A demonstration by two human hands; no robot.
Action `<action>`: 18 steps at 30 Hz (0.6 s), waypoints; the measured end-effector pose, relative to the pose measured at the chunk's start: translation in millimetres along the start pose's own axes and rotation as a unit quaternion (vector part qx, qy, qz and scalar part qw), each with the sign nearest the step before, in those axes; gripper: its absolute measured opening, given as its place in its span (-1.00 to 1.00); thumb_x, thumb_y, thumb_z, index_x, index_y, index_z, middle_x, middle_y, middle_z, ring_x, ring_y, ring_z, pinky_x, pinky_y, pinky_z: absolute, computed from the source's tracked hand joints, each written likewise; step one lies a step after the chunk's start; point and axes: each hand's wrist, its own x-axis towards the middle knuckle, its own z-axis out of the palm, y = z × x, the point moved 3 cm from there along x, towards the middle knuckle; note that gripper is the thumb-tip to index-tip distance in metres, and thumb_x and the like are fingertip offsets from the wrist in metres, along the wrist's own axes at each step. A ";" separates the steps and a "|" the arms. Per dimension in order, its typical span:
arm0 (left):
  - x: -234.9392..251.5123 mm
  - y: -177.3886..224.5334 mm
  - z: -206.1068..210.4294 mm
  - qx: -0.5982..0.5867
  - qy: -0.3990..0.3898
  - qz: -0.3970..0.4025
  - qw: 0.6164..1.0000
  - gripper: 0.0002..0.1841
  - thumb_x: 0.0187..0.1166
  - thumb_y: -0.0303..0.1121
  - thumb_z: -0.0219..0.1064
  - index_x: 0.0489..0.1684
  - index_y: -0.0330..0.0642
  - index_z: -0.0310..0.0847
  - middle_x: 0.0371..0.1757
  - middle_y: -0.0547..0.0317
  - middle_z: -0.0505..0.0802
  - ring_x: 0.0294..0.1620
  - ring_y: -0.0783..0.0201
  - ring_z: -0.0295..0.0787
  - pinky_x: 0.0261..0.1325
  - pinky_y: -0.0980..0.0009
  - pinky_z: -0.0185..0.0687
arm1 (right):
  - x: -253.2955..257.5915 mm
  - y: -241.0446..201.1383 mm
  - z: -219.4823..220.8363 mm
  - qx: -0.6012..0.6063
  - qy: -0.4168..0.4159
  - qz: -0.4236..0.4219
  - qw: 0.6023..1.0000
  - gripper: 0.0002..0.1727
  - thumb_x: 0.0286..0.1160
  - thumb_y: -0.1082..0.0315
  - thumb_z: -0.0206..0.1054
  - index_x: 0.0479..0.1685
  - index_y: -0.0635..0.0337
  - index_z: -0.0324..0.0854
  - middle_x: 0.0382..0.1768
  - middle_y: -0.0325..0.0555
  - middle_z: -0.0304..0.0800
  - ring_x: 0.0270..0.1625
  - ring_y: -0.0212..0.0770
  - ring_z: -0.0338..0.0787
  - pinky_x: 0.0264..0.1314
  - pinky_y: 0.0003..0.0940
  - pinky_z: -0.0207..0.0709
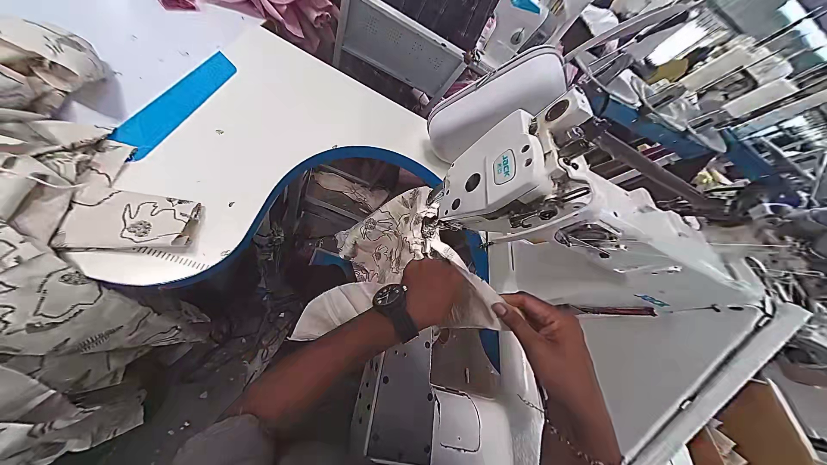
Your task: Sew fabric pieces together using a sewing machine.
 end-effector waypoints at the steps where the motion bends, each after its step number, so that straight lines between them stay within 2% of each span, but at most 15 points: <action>1: -11.1 -3.9 1.7 -0.021 0.018 -0.014 1.000 -0.59 0.49 -0.56 0.36 0.31 -0.52 0.55 0.02 -0.40 0.81 0.16 -0.38 0.75 0.11 -0.32 0.55 | -8.7 4.4 2.6 -0.055 0.011 0.001 0.998 -0.81 0.42 0.31 0.35 -0.24 0.23 0.82 -0.35 -0.25 0.83 -0.33 -0.52 0.74 -0.22 -0.52 0.61; 2: -25.7 -11.5 3.6 -0.046 0.038 -0.043 0.997 -0.41 0.52 -0.48 0.39 0.57 -0.48 0.38 -0.02 -0.36 0.84 0.11 -0.36 0.78 0.12 -0.29 0.58 | -19.0 9.8 8.5 -0.097 0.016 -0.008 0.995 -0.78 0.39 0.33 0.37 -0.23 0.30 0.84 -0.31 -0.07 0.85 -0.29 -0.28 0.79 -0.18 -0.24 0.64; 3: -41.6 -23.0 3.4 -0.069 0.056 -0.081 0.993 -0.27 0.54 -0.41 0.41 0.74 -0.39 0.21 -0.05 -0.32 0.86 0.07 -0.33 0.80 0.14 -0.27 0.59 | -30.1 14.7 19.4 -0.126 0.019 -0.031 0.991 -0.78 0.36 0.37 0.39 -0.23 0.38 0.84 -0.30 0.09 0.86 -0.26 -0.04 0.84 -0.16 0.00 0.66; 4: -55.9 -37.0 2.0 -0.091 0.076 -0.108 0.987 -0.27 0.53 -0.36 0.42 0.74 -0.33 0.25 -0.09 -0.29 0.86 0.02 -0.31 0.81 0.12 -0.25 0.59 | -40.7 18.8 33.5 -0.148 0.027 -0.060 0.987 -0.79 0.32 0.40 0.39 -0.27 0.39 0.85 -0.31 0.15 0.86 -0.26 0.07 0.87 -0.19 0.08 0.68; 5: -67.1 -50.1 2.4 -0.115 0.092 -0.108 0.983 -0.43 0.53 -0.33 0.43 0.55 -0.33 0.48 -0.15 -0.25 0.86 -0.05 -0.26 0.81 0.08 -0.23 0.59 | -52.1 20.6 46.9 -0.159 0.036 -0.090 0.983 -0.80 0.31 0.40 0.39 -0.31 0.37 0.85 -0.32 0.14 0.86 -0.26 0.08 0.88 -0.20 0.04 0.72; 6: -75.6 -58.6 6.8 -0.132 0.116 -0.080 0.981 -0.65 0.54 -0.32 0.41 0.20 -0.34 0.69 -0.26 -0.18 0.84 -0.15 -0.17 0.79 -0.02 -0.18 0.58 | -62.9 18.8 57.1 -0.160 0.048 -0.116 0.979 -0.80 0.31 0.38 0.36 -0.35 0.34 0.85 -0.34 0.10 0.86 -0.27 0.00 0.88 -0.21 -0.09 0.73; 7: -80.9 -61.6 12.0 -0.133 0.161 -0.037 0.977 -0.78 0.54 -0.33 0.39 -0.07 -0.31 0.78 -0.37 -0.09 0.83 -0.28 -0.08 0.78 -0.14 -0.10 0.57 | -68.3 10.9 64.7 -0.153 0.065 -0.139 0.976 -0.79 0.33 0.36 0.34 -0.38 0.30 0.85 -0.35 0.05 0.87 -0.28 -0.10 0.87 -0.21 -0.26 0.72; 8: -84.5 -59.6 19.8 -0.121 0.221 0.012 0.968 -0.82 0.53 -0.35 0.37 -0.23 -0.28 0.82 -0.46 -0.05 0.83 -0.38 -0.03 0.80 -0.26 -0.07 0.60 | -70.9 -2.5 69.9 -0.140 0.081 -0.157 0.974 -0.79 0.37 0.35 0.32 -0.39 0.27 0.84 -0.36 0.02 0.86 -0.28 -0.21 0.85 -0.20 -0.43 0.69; 9: -87.2 -53.6 31.6 -0.103 0.273 0.052 0.955 -0.82 0.54 -0.38 0.35 -0.28 -0.27 0.86 -0.50 -0.02 0.84 -0.44 -0.01 0.84 -0.34 -0.05 0.68 | -73.8 -17.8 72.4 -0.124 0.093 -0.165 0.974 -0.78 0.41 0.33 0.31 -0.39 0.24 0.83 -0.37 -0.02 0.84 -0.28 -0.33 0.81 -0.18 -0.60 0.63; 10: -88.3 -46.4 46.0 -0.087 0.314 0.073 0.943 -0.82 0.52 -0.41 0.32 -0.32 -0.28 0.86 -0.58 0.00 0.80 -0.53 0.01 0.82 -0.46 -0.01 0.67 | -76.4 -31.8 74.4 -0.115 0.100 -0.171 0.973 -0.79 0.42 0.33 0.30 -0.39 0.22 0.83 -0.38 -0.04 0.81 -0.28 -0.39 0.77 -0.19 -0.70 0.58; 12: -84.8 -38.9 70.5 -0.081 0.376 0.092 0.918 -0.81 0.38 -0.47 0.26 -0.62 -0.26 0.68 -0.75 0.07 0.63 -0.73 0.07 0.65 -0.70 0.12 0.44 | -79.8 -47.3 80.6 -0.133 0.115 -0.194 0.965 -0.80 0.40 0.34 0.30 -0.38 0.18 0.84 -0.42 -0.06 0.78 -0.30 -0.40 0.73 -0.20 -0.75 0.51; 13: -80.6 -39.6 74.3 -0.091 0.392 0.093 0.911 -0.81 0.32 -0.48 0.25 -0.71 -0.24 0.59 -0.77 0.07 0.61 -0.75 0.09 0.63 -0.71 0.14 0.41 | -79.5 -48.9 84.7 -0.153 0.125 -0.214 0.957 -0.80 0.40 0.34 0.30 -0.38 0.16 0.84 -0.43 -0.08 0.78 -0.28 -0.40 0.73 -0.16 -0.75 0.50; 14: -74.6 -42.2 72.2 -0.107 0.396 0.098 0.907 -0.82 0.28 -0.50 0.28 -0.73 -0.25 0.58 -0.76 0.05 0.64 -0.72 0.08 0.66 -0.69 0.12 0.44 | -76.8 -48.3 88.7 -0.173 0.137 -0.236 0.946 -0.80 0.43 0.33 0.30 -0.38 0.15 0.83 -0.44 -0.10 0.76 -0.28 -0.38 0.72 -0.15 -0.74 0.50; 16: -62.6 -46.6 67.2 -0.129 0.396 0.112 0.903 -0.86 0.24 -0.53 0.31 -0.70 -0.27 0.60 -0.72 0.02 0.67 -0.67 0.06 0.71 -0.63 0.09 0.48 | -70.5 -45.8 92.5 -0.206 0.165 -0.269 0.926 -0.82 0.44 0.34 0.32 -0.39 0.13 0.84 -0.48 -0.11 0.73 -0.33 -0.34 0.70 -0.20 -0.69 0.50; 18: -60.0 -50.5 65.2 -0.146 0.392 0.109 0.902 -0.86 0.26 -0.51 0.32 -0.69 -0.26 0.61 -0.73 0.05 0.66 -0.67 0.09 0.70 -0.61 0.12 0.49 | -64.4 -42.4 95.4 -0.205 0.174 -0.276 0.923 -0.85 0.47 0.35 0.34 -0.34 0.11 0.83 -0.40 -0.09 0.63 -0.26 -0.34 0.63 -0.14 -0.72 0.45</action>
